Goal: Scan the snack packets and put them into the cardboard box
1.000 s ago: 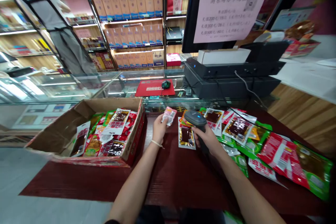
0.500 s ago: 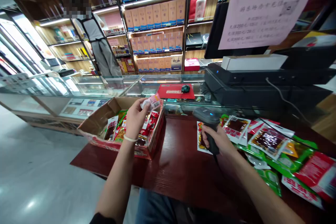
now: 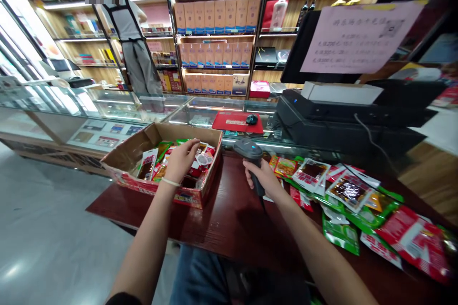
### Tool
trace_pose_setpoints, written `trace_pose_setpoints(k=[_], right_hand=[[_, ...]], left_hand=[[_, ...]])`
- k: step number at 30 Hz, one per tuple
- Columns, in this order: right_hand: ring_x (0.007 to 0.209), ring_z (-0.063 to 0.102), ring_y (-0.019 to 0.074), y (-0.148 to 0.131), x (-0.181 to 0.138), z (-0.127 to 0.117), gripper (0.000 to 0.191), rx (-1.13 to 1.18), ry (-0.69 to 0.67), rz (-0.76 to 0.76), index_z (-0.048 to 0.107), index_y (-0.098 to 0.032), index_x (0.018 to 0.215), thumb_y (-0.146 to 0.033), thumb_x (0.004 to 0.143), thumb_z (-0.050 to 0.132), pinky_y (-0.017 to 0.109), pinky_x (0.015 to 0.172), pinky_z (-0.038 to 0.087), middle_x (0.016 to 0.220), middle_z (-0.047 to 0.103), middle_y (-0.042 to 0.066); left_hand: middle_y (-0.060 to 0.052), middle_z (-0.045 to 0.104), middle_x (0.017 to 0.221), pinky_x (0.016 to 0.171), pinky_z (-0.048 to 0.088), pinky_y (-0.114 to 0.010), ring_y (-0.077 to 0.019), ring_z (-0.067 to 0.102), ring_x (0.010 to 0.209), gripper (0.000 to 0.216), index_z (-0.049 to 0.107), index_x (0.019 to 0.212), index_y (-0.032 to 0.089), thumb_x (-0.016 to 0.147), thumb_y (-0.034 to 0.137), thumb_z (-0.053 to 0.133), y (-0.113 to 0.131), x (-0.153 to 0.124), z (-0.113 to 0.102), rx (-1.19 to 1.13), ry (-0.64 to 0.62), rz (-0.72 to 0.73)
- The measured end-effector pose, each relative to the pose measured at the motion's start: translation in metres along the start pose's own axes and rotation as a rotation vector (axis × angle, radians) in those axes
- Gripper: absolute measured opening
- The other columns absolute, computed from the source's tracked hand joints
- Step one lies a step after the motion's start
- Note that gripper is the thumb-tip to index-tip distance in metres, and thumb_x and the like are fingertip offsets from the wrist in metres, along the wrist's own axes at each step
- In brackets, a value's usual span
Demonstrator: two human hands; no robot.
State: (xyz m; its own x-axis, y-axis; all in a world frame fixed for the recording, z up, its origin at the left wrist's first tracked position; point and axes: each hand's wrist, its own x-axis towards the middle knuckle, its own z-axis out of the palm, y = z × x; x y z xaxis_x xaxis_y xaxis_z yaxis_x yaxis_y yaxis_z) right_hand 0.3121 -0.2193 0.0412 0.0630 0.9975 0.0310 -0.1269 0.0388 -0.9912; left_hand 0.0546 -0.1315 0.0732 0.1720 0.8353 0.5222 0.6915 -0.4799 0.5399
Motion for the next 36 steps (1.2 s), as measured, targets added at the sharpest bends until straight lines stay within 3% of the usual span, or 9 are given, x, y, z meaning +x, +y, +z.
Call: trace_pose_setpoints(k=[4, 8, 11, 14, 18, 21, 26, 30, 36], right_hand=[[0.035, 0.047, 0.0090, 0.002, -0.007, -0.029, 0.035, -0.004, 0.061, 0.013, 0.052, -0.022, 0.091, -0.049, 0.076, 0.069, 0.020, 0.033, 0.039, 0.053, 0.053, -0.008], [0.034, 0.046, 0.0091, 0.002, -0.015, -0.062, 0.033, -0.009, 0.142, 0.022, 0.052, -0.021, 0.085, -0.048, 0.076, 0.069, 0.020, 0.031, 0.039, 0.052, 0.053, -0.007], [0.034, 0.046, 0.0089, 0.003, -0.022, -0.088, 0.033, -0.028, 0.227, 0.016, 0.050, -0.021, 0.080, -0.047, 0.075, 0.071, 0.020, 0.031, 0.039, 0.052, 0.053, -0.006], [0.035, 0.047, 0.0091, 0.009, -0.029, -0.113, 0.036, -0.017, 0.300, 0.027, 0.048, -0.022, 0.076, -0.048, 0.074, 0.072, 0.020, 0.031, 0.039, 0.052, 0.053, -0.006], [0.034, 0.047, 0.0093, 0.022, -0.036, -0.136, 0.035, 0.030, 0.372, 0.030, 0.047, -0.022, 0.076, -0.047, 0.074, 0.072, 0.020, 0.031, 0.040, 0.052, 0.053, -0.006], [0.033, 0.046, 0.0094, 0.025, -0.038, -0.143, 0.035, 0.063, 0.407, 0.049, 0.048, -0.022, 0.075, -0.048, 0.073, 0.072, 0.021, 0.030, 0.040, 0.051, 0.054, -0.007], [0.033, 0.046, 0.0095, 0.018, -0.040, -0.148, 0.034, 0.107, 0.446, 0.039, 0.049, -0.022, 0.074, -0.047, 0.073, 0.072, 0.021, 0.030, 0.040, 0.050, 0.053, -0.007], [0.034, 0.046, 0.0094, 0.017, -0.041, -0.151, 0.035, 0.152, 0.432, 0.016, 0.050, -0.022, 0.073, -0.048, 0.074, 0.071, 0.021, 0.030, 0.041, 0.051, 0.052, -0.006], [0.035, 0.047, 0.0096, 0.018, -0.043, -0.150, 0.035, 0.170, 0.417, 0.000, 0.048, -0.023, 0.076, -0.049, 0.075, 0.071, 0.021, 0.031, 0.041, 0.053, 0.053, -0.007]], left_hand=[[-0.006, 0.073, 0.105, 0.084, 0.049, -0.030, -0.0216, 0.068, 0.093, 0.031, 0.068, 0.110, 0.022, 0.093, 0.035, 0.045, 0.037, -0.008, 0.004, 0.010, 0.057, 0.027], [-0.003, 0.073, 0.105, 0.085, 0.049, -0.028, -0.0184, 0.068, 0.093, 0.031, 0.067, 0.113, 0.024, 0.095, 0.036, 0.044, 0.090, -0.020, 0.027, -0.196, 0.022, 0.129], [-0.003, 0.074, 0.103, 0.084, 0.049, -0.027, -0.0181, 0.068, 0.092, 0.031, 0.067, 0.112, 0.025, 0.095, 0.036, 0.044, 0.118, -0.026, 0.066, -0.319, -0.154, 0.187], [-0.003, 0.074, 0.104, 0.083, 0.048, -0.027, -0.0195, 0.068, 0.094, 0.028, 0.069, 0.106, 0.025, 0.093, 0.034, 0.047, 0.127, -0.028, 0.122, -0.301, -0.339, 0.171], [-0.007, 0.074, 0.095, 0.077, 0.047, -0.028, -0.0227, 0.068, 0.090, 0.025, 0.069, 0.096, 0.022, 0.090, 0.037, 0.051, 0.121, -0.033, 0.193, -0.108, -0.583, 0.113], [-0.016, 0.069, 0.098, 0.077, 0.047, -0.032, -0.0284, 0.067, 0.092, 0.043, 0.066, 0.099, 0.014, 0.083, 0.053, 0.057, 0.123, -0.038, 0.223, 0.096, -0.668, 0.103], [-0.026, 0.060, 0.110, 0.084, 0.047, -0.037, -0.0359, 0.061, 0.104, 0.076, 0.058, 0.110, 0.004, 0.070, 0.068, 0.063, 0.147, -0.042, 0.241, 0.332, -0.710, 0.115], [-0.024, 0.061, 0.114, 0.083, 0.047, -0.034, -0.0321, 0.063, 0.104, 0.074, 0.053, 0.116, 0.007, 0.069, 0.063, 0.068, 0.154, -0.034, 0.247, 0.329, -0.821, 0.078], [-0.020, 0.066, 0.113, 0.077, 0.047, -0.030, -0.0301, 0.065, 0.104, 0.064, 0.059, 0.111, 0.013, 0.068, 0.059, 0.069, 0.135, -0.017, 0.260, 0.240, -0.946, 0.080]])
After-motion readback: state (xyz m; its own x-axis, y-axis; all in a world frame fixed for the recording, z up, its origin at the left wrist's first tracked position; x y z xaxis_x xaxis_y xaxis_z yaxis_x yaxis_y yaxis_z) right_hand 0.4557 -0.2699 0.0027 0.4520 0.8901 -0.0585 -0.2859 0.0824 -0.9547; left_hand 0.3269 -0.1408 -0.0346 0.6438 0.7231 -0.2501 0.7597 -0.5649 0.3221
